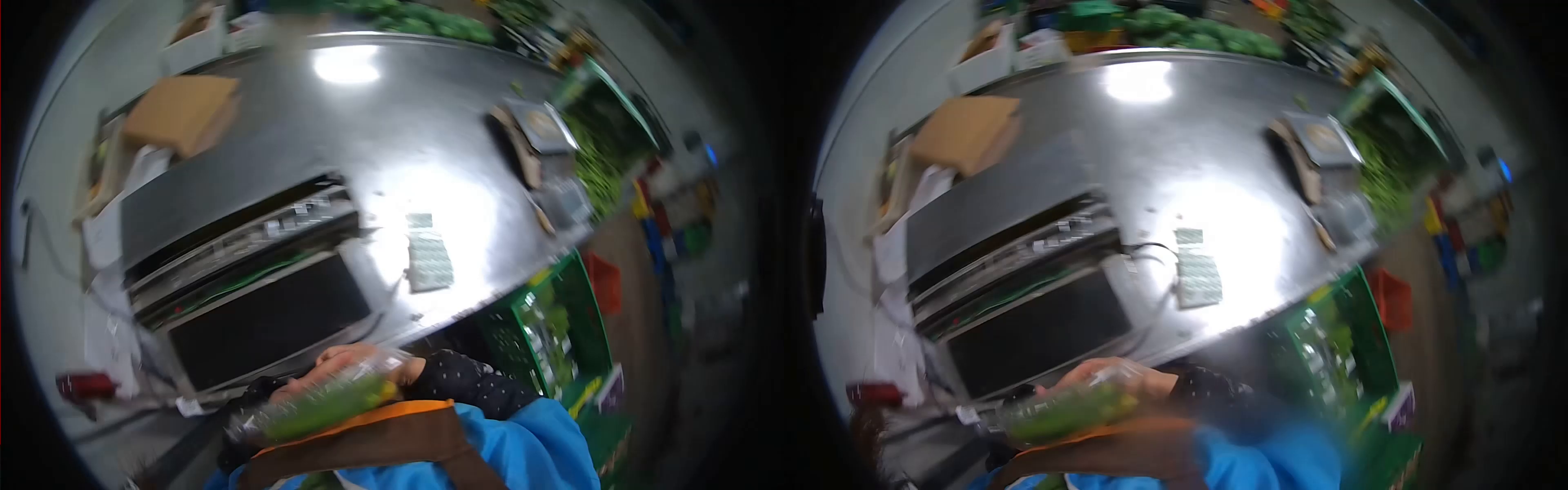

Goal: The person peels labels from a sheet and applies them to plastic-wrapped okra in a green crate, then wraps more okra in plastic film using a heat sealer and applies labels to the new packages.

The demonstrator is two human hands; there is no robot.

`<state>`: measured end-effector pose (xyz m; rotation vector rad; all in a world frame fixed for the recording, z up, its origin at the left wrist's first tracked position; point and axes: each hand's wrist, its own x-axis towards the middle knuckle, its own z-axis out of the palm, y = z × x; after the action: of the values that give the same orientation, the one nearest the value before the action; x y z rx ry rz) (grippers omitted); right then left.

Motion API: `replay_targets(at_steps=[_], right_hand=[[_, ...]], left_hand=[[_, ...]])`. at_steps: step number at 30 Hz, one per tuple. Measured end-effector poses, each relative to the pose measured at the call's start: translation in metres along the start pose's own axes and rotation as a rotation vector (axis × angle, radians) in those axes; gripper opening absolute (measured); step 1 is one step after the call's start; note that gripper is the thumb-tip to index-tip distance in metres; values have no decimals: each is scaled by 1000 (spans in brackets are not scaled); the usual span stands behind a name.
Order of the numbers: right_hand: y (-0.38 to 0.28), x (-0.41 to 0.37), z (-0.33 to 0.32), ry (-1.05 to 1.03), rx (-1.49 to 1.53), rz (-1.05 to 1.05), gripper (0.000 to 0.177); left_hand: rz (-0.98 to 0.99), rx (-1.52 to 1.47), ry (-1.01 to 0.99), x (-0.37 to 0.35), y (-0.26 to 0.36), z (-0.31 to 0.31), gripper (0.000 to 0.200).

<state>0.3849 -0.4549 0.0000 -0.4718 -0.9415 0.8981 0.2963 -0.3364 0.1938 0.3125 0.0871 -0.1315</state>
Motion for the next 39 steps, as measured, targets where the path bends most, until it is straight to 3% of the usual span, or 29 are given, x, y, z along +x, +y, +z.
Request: replay_targets(at_steps=[1, 2, 3, 6, 9, 11, 12, 13, 15, 16, 20, 21, 24, 28, 30, 34, 39], right_hand=[[-82, 31, 21, 236, 271, 557, 55], [-164, 62, 42, 547, 504, 913, 67], [-168, 52, 34, 359, 1109, 662, 73], [-190, 30, 37, 399, 907, 429, 73], [-233, 24, 26, 492, 620, 186, 60], [-265, -4, 8, 941, 577, 162, 53], [-292, -22, -6, 927, 511, 90, 50], [-318, -47, -20, 914, 445, 21, 47], [-347, -122, -67, 1113, 504, -205, 47], [-375, -160, -80, 1180, 388, -178, 48], [-453, -273, -99, 1663, 5, -163, 44], [-451, -309, -110, 1785, -44, -210, 47], [-425, -397, -125, 1897, -110, -130, 46], [-377, -427, -137, 1969, -181, 37, 49], [-356, -435, -149, 2161, -119, 55, 48], [-330, -451, -161, 2193, -207, 148, 56], [-298, -469, -172, 2111, -320, 55, 62]], left_hand=[[-104, 3, -1, 10, 1, 5, 58], [-163, 7, 0, 22, -4, 8, 58], [-203, 24, -6, 36, -9, 14, 58], [-156, 140, -3, 86, -30, 37, 57], [51, 422, 60, 139, -61, 65, 56], [227, 850, 16, 171, -89, 83, 56], [362, 1282, -126, 190, -96, 92, 53], [339, 1287, -142, 202, -111, 114, 52], [44, 1297, -257, 225, -132, 110, 52], [-87, 1044, -192, 234, -147, 105, 48], [-338, 927, 19, 259, -181, 70, 37], [-379, 949, 49, 263, -188, 58, 32], [-446, 957, 147, 275, -201, 44, 25], [-486, 953, 246, 289, -215, 47, 21], [-502, 978, 247, 293, -219, 50, 21], [-496, 996, 218, 303, -224, 55, 19], [-449, 987, 236, 306, -226, 52, 16]])
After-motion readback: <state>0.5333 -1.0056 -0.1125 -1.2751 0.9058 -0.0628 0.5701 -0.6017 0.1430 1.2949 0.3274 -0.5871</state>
